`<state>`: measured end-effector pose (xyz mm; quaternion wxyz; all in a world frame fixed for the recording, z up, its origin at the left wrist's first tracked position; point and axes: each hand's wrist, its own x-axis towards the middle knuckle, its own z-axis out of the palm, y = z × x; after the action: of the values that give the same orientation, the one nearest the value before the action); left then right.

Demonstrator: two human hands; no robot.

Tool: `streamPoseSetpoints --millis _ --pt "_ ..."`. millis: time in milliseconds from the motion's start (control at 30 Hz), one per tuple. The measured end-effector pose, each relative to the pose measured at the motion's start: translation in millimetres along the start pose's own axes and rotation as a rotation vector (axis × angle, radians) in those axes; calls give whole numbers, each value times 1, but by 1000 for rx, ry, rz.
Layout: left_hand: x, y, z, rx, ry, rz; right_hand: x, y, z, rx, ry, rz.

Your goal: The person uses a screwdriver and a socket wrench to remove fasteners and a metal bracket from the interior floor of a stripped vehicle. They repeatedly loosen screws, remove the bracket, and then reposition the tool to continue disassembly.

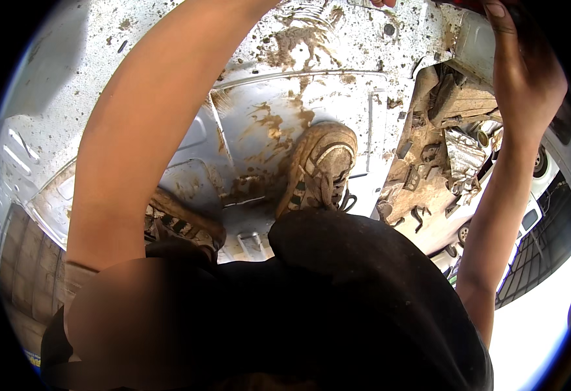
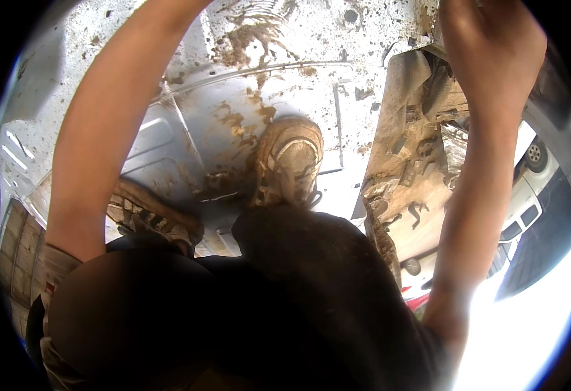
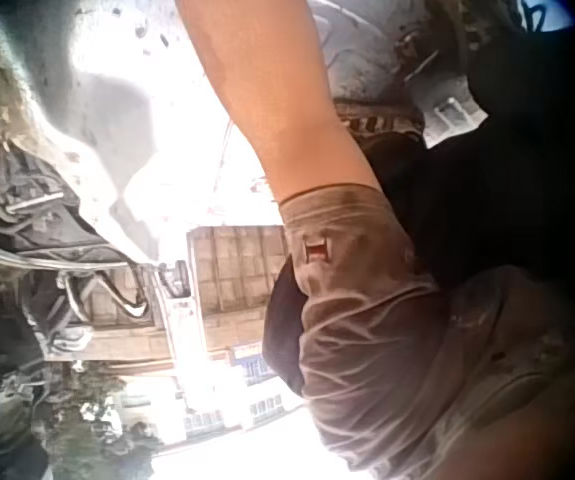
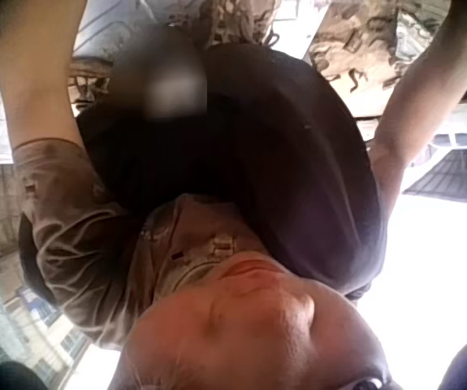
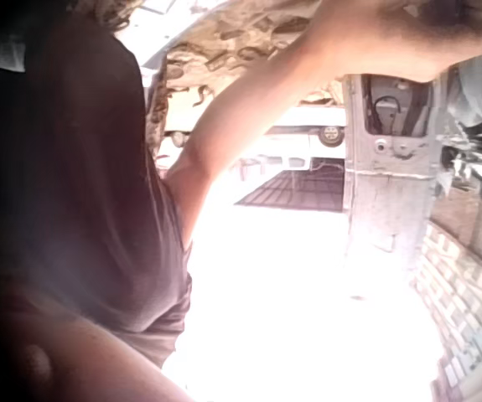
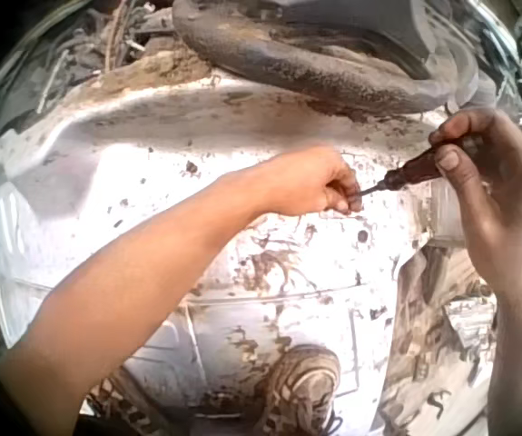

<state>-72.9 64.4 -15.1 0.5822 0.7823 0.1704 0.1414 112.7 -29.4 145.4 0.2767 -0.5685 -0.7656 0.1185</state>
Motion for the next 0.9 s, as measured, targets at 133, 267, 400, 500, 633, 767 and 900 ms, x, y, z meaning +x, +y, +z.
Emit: streamPoseSetpoints --millis 133,267,400,500,633,767,900 --pt "-1 14 0 156 -13 -43 -8 3 1 17 -15 -8" --pt "-3 17 -2 173 -14 6 -10 -8 3 -28 21 82" --pt "-2 19 -7 139 -22 -23 -10 -19 7 -48 69 126" --pt "-2 17 -9 139 -7 -40 -8 -22 13 -4 139 139" --pt "1 28 -8 244 -23 -60 -8 -24 13 -9 129 162" --pt "6 18 8 213 45 -77 -22 -38 28 379 226 376" --pt "-10 19 5 330 137 95 -21 -68 61 711 483 360"
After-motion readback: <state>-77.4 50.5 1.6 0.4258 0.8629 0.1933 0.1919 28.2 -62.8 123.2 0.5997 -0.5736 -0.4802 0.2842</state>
